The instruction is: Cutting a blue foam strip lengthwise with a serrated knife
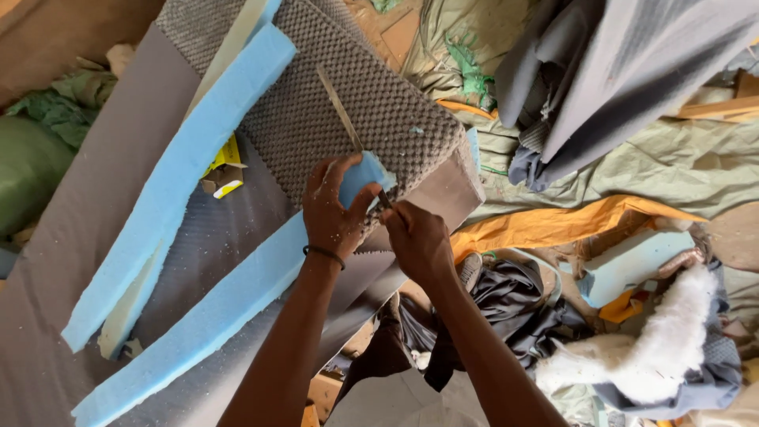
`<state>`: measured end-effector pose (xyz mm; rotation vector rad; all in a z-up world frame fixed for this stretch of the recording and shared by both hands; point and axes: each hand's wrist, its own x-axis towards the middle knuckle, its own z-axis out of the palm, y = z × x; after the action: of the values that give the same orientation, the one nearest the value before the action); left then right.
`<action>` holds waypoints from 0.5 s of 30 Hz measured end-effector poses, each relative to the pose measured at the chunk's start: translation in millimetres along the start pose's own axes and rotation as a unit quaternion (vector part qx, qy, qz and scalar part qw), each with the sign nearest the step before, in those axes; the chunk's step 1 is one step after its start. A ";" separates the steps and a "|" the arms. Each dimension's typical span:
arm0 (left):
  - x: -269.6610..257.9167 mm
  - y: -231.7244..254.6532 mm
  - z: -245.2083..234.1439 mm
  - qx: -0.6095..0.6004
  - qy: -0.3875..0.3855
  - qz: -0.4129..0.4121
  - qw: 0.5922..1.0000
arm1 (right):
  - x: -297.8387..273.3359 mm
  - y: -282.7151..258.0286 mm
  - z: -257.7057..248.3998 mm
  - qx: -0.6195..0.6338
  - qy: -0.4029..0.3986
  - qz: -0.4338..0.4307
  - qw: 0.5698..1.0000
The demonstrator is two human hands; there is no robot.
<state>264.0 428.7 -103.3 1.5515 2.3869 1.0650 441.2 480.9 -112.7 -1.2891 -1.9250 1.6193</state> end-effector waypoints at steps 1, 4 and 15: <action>1.2 -2.3 1.6 -0.009 -0.018 -0.027 0.999 | -8.0 -0.4 -3.8 -0.010 -0.023 0.066 0.997; 9.7 0.1 5.5 -0.004 -0.011 -0.048 0.999 | -59.1 7.3 -19.1 -0.030 -0.067 0.114 0.991; 1.6 -2.1 9.2 0.019 0.010 -0.043 0.999 | -15.7 -0.7 7.5 0.008 -0.061 0.090 0.994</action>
<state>265.6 434.1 -111.0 1.4425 2.4771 1.0296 444.1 464.0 -109.7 -1.4237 -1.9067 1.8358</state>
